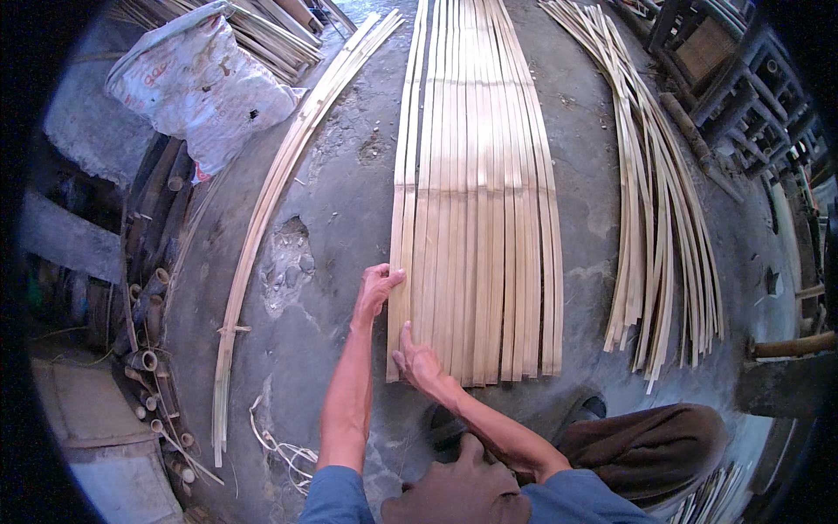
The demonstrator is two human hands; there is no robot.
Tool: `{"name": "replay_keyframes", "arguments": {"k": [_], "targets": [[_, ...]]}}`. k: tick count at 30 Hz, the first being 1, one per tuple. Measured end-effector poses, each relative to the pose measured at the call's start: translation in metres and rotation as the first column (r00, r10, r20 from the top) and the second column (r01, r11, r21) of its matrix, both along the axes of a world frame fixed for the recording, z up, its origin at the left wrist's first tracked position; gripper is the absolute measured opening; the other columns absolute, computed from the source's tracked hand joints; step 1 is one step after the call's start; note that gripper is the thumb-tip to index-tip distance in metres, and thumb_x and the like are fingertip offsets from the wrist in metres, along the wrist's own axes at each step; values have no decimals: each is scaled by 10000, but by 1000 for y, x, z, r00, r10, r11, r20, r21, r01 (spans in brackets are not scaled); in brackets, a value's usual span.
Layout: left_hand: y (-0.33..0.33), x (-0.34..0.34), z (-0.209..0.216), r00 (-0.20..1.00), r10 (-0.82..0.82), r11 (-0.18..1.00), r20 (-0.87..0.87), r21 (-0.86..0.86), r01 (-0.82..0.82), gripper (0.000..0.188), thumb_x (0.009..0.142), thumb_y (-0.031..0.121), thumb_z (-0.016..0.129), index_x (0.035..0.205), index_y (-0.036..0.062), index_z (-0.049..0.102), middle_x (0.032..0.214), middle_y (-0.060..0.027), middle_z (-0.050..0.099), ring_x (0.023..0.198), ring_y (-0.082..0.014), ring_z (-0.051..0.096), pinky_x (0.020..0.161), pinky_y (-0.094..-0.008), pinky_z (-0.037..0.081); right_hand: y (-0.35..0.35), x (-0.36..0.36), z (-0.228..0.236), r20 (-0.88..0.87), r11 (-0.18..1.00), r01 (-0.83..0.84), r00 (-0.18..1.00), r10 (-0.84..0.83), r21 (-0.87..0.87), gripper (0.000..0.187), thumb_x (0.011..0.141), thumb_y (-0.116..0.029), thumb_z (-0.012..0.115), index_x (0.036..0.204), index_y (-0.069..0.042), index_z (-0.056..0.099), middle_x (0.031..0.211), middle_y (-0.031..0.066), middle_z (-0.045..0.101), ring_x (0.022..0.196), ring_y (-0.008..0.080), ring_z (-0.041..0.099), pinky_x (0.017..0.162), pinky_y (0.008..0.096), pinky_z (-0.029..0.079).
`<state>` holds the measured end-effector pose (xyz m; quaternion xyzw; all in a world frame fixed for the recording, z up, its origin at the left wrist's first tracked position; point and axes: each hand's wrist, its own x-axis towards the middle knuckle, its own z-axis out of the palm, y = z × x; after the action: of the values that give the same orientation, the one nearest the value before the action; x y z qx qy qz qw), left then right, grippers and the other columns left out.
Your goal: The person sits on the floor and arranges long, thin bamboo strips into a neat, parallel stack. They repeatedly pick up individual strips from a pile and place them onto the growing stack, smoothing them into alignment.
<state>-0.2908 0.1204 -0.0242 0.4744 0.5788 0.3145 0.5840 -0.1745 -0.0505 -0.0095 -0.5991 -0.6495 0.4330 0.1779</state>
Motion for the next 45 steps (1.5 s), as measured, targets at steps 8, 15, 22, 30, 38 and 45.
{"name": "replay_keyframes", "arguments": {"k": [8, 15, 22, 30, 38, 45], "targets": [[2, -2, 13, 964, -122, 993, -236, -20, 120, 304, 856, 246, 741, 981, -31, 735, 831, -34, 700, 744, -104, 611, 657, -304, 497, 5, -11, -1, 37, 996, -36, 999, 39, -80, 777, 977, -288, 503, 1483, 141, 99, 716, 358, 614, 713, 518, 646, 673, 581, 508], [-1, 2, 7, 969, -69, 987, -238, 123, 100, 264, 801, 208, 761, 896, -36, 729, 718, -131, 688, 643, -182, 627, 602, -358, 501, 3, -15, -15, 81, 999, -19, 997, 21, -32, 743, 968, -261, 504, 1456, 171, 148, 739, 360, 623, 719, 510, 655, 665, 570, 523], [-12, 35, 15, 648, -17, 973, -762, 135, 185, 462, 851, 293, 713, 1187, -3, 599, 1210, -265, 591, 993, -399, 629, 817, -484, 520, 3, -4, -38, 81, 998, -56, 995, 55, 11, 636, 919, -171, 526, 1421, 152, 305, 894, 329, 648, 801, 478, 665, 690, 557, 536], [-25, 21, -30, 547, 174, 787, -819, 450, 422, 536, 971, 328, 552, 1456, 127, 448, 1536, -159, 381, 1421, -394, 326, 1154, -531, 274, 31, 13, -20, 433, 912, -150, 901, -33, 381, 583, 949, -230, 499, 1462, 21, 382, 1528, 246, 343, 1408, 421, 337, 1166, 494, 268], [-25, 0, -37, 431, 105, 772, -896, 347, 533, 511, 1005, 347, 490, 1492, 200, 439, 1595, -37, 334, 1486, -331, 241, 1193, -566, 166, 32, 34, -31, 354, 843, -260, 931, 89, 471, 560, 1000, -246, 433, 1482, 24, 345, 1549, 237, 327, 1442, 392, 310, 1203, 499, 194], [-24, 10, -23, 568, 51, 779, -822, 389, 493, 658, 985, 420, 514, 1550, 150, 312, 1627, -73, 252, 1494, -330, 226, 1199, -562, 144, 34, 41, -25, 339, 820, -325, 925, 173, 470, 606, 1018, -323, 405, 1504, 26, 304, 1562, 234, 309, 1469, 364, 267, 1221, 475, 138]]}}
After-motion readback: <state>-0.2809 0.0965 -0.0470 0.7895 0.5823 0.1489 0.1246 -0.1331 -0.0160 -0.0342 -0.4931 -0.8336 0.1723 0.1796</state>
